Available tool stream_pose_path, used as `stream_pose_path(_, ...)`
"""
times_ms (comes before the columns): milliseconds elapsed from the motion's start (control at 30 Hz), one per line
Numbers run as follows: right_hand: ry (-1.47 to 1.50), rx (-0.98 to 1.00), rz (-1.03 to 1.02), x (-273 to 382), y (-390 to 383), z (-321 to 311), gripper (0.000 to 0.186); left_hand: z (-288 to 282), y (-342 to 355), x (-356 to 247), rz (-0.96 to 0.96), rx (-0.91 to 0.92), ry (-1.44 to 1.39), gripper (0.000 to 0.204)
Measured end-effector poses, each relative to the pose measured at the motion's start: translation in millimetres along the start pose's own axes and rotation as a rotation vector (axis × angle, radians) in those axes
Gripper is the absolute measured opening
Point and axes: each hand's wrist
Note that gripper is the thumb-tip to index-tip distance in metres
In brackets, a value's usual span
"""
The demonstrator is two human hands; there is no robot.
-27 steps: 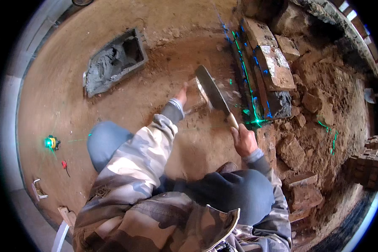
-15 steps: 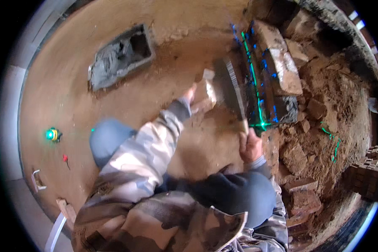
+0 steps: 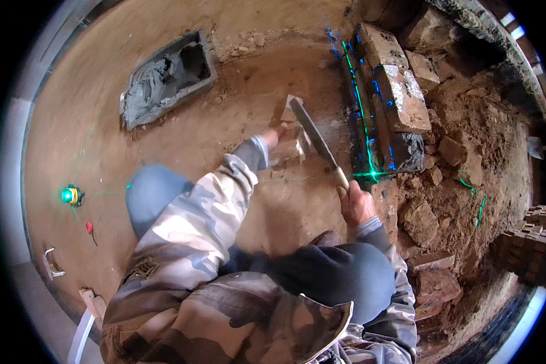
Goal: The person scoops mortar from a tray with a trowel, spreads it on a brick, and places the brick onto a growing wall. They tap the brick to align it with a green laser guide and repeat the process to extend the wall.
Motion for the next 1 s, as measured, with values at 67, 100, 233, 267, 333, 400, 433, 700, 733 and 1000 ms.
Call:
stream_pose_path(67, 0.137, -0.015, -0.063, 30, 5, 8, 0.027, -43, 28, 48, 0.279, 0.112, -0.197, 0.059)
stream_pose_path(100, 0.209, -0.023, -0.078, 42, 4, 12, 0.028, -55, 35, 65, 0.32, 0.234, -0.299, 0.057)
stream_pose_path(233, 0.159, -0.049, -0.016, 32, 5, 9, 0.023, -24, 31, 28, 0.194, 0.061, -0.083, 0.065)
stream_pose_path(267, 0.077, -0.003, 0.08, 19, 14, 12, 0.019, -31, 42, 36, 0.258, -0.044, 0.017, 0.066)
stream_pose_path(333, 0.124, -0.029, 0.043, 29, 22, 11, 0.016, -36, 39, 54, 0.49, -0.28, 0.368, 0.064)
stream_pose_path(400, 0.251, -0.105, -0.052, 49, 10, 6, 0.015, -39, 40, 53, 0.41, 0.375, -0.403, 0.063)
stream_pose_path(433, 0.346, -0.157, -0.066, 63, 8, -4, 0.014, -26, 30, 48, 0.331, 0.328, -0.34, 0.063)
stream_pose_path(700, 0.321, -0.102, 0.055, 49, 15, -8, 0.02, -32, 34, 47, 0.481, 0.273, -0.204, 0.064)
stream_pose_path(733, 0.397, -0.13, 0.03, 55, 18, -16, 0.019, -29, 30, 27, 0.425, 0.577, -0.437, 0.064)
stream_pose_path(1000, 0.364, -0.125, 0.095, 29, -45, -17, 0.026, -1, -22, -22, 0.692, 0.637, -0.624, 0.071)
Point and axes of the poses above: each hand's wrist, its own y-axis towards the middle knuckle, its own z-axis out of the palm, x = y × z, and after that the axes turned 15 degrees about y, right-handed
